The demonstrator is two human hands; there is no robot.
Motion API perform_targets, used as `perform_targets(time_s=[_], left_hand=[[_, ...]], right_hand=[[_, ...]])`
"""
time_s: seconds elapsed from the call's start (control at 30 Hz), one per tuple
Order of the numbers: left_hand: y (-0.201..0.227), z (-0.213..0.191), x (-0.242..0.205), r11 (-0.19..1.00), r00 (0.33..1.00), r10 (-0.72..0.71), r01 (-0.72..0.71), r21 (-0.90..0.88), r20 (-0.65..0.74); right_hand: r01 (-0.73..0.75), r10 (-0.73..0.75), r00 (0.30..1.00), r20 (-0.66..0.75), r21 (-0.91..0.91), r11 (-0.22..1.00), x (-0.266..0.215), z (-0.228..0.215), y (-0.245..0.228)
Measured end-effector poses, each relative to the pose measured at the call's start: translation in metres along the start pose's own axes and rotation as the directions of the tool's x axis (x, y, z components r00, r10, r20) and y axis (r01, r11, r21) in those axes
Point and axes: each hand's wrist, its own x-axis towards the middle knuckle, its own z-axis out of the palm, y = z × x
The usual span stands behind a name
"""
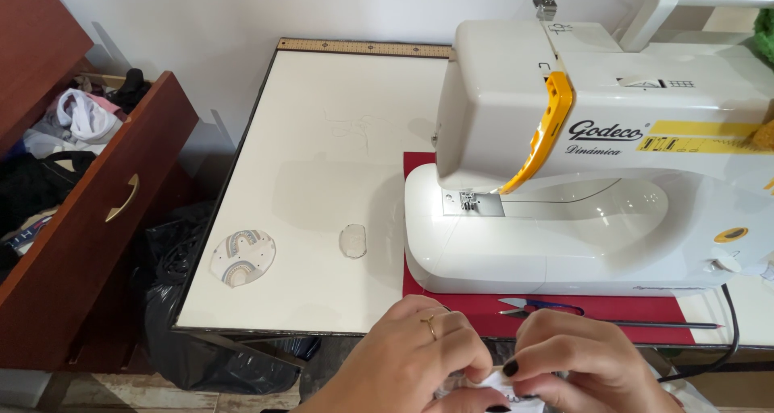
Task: Sewing small fabric components and trimming threads using a sewing machine and snips
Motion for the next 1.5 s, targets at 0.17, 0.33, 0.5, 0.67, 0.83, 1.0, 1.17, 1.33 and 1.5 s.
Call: perform_targets(time_s=[0.17,0.33,0.5,0.67,0.83,1.0,1.17,1.33,1.5], left_hand=[[-0.002,0.001,0.003,0.999,0.998,0.044,-0.043,0.034,-0.04],[0.0,-0.012,0.007,0.998,0.999,0.05,-0.05,0.028,-0.022],[0.0,-0.021,0.01,0.992,0.995,0.092,-0.089,0.085,-0.032],[-0.006,-0.013,0.0,0.993,0.999,0.006,-0.001,0.118,-0.038],[-0.008,-0.022,-0.037,0.987,0.988,-0.145,0.148,0.069,-0.048],[-0.018,-0.086,-0.078,0.912,0.904,-0.406,0.411,0.008,-0.136],[-0.123,-0.136,-0.155,0.526,0.593,-0.64,0.802,0.283,-0.489],[-0.172,-0.129,-0.166,0.287,0.526,-0.683,0.831,0.477,-0.507],[-0.153,-0.138,-0.154,0.323,0.463,-0.805,0.867,0.381,-0.371]], right_hand=[[-0.111,0.104,0.992,-0.067,-0.12,0.987,-0.004,0.0,-0.003],[-0.208,0.208,0.978,-0.011,-0.086,0.974,0.002,-0.004,-0.003],[-0.314,0.317,0.947,0.056,-0.052,0.948,0.002,-0.008,-0.005],[-0.226,0.247,0.951,0.185,-0.128,0.966,0.002,-0.006,-0.003],[-0.143,0.162,0.973,0.163,-0.121,0.982,0.024,0.034,0.013],[-0.133,0.141,0.978,0.155,-0.06,0.989,0.077,0.091,0.031],[-0.302,0.314,0.939,-0.139,0.104,0.948,0.128,0.138,0.064],[-0.305,0.378,0.879,-0.289,0.268,0.914,0.157,0.167,0.09],[-0.299,0.511,0.818,-0.264,0.563,0.77,0.158,0.176,0.109]])
